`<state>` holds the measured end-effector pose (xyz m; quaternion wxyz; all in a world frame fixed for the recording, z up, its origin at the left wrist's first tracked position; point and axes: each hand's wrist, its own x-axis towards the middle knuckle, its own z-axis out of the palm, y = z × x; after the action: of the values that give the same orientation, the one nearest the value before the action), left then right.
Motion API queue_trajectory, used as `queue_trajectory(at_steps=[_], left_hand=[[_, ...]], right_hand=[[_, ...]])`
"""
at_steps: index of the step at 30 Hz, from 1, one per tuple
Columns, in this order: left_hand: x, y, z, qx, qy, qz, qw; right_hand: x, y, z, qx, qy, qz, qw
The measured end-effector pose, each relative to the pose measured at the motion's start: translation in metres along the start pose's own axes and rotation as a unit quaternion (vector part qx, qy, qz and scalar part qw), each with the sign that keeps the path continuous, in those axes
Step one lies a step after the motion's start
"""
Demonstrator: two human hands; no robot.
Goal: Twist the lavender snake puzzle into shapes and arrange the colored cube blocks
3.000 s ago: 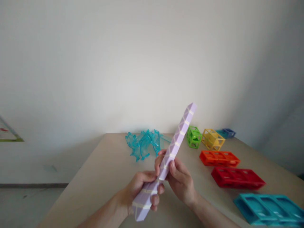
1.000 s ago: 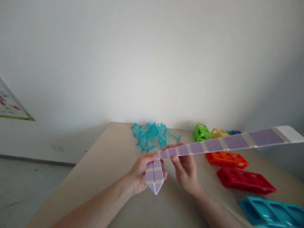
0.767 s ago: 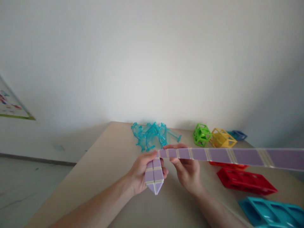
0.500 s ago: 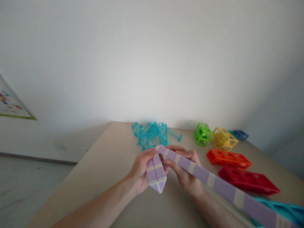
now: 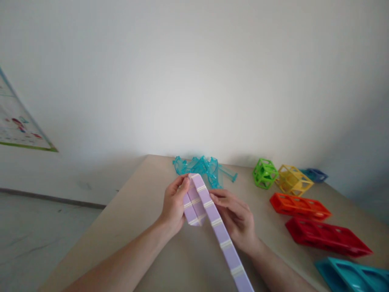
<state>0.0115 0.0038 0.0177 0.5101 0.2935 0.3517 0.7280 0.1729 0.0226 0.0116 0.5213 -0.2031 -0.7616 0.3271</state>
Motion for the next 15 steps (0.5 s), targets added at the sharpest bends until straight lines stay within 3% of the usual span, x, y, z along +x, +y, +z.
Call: queue_trajectory(at_steps=[4, 10, 15], left_hand=[[0.0011, -0.0007, -0.0031, 0.041, 0.000, 0.016, 0.999], [0.0037, 0.0015, -0.0054, 0.076, -0.013, 0.025, 0.997], [0.0035, 0.0027, -0.0060, 0.043, -0.046, 0.011, 0.998]], right_hand=[[-0.0035, 0.0038, 0.0007, 0.049, 0.020, 0.071, 0.996], [-0.0050, 0.0063, 0.0050, 0.182, -0.073, 0.231, 0.953], [-0.0011, 0.0058, 0.0063, 0.232, -0.074, 0.276, 0.930]])
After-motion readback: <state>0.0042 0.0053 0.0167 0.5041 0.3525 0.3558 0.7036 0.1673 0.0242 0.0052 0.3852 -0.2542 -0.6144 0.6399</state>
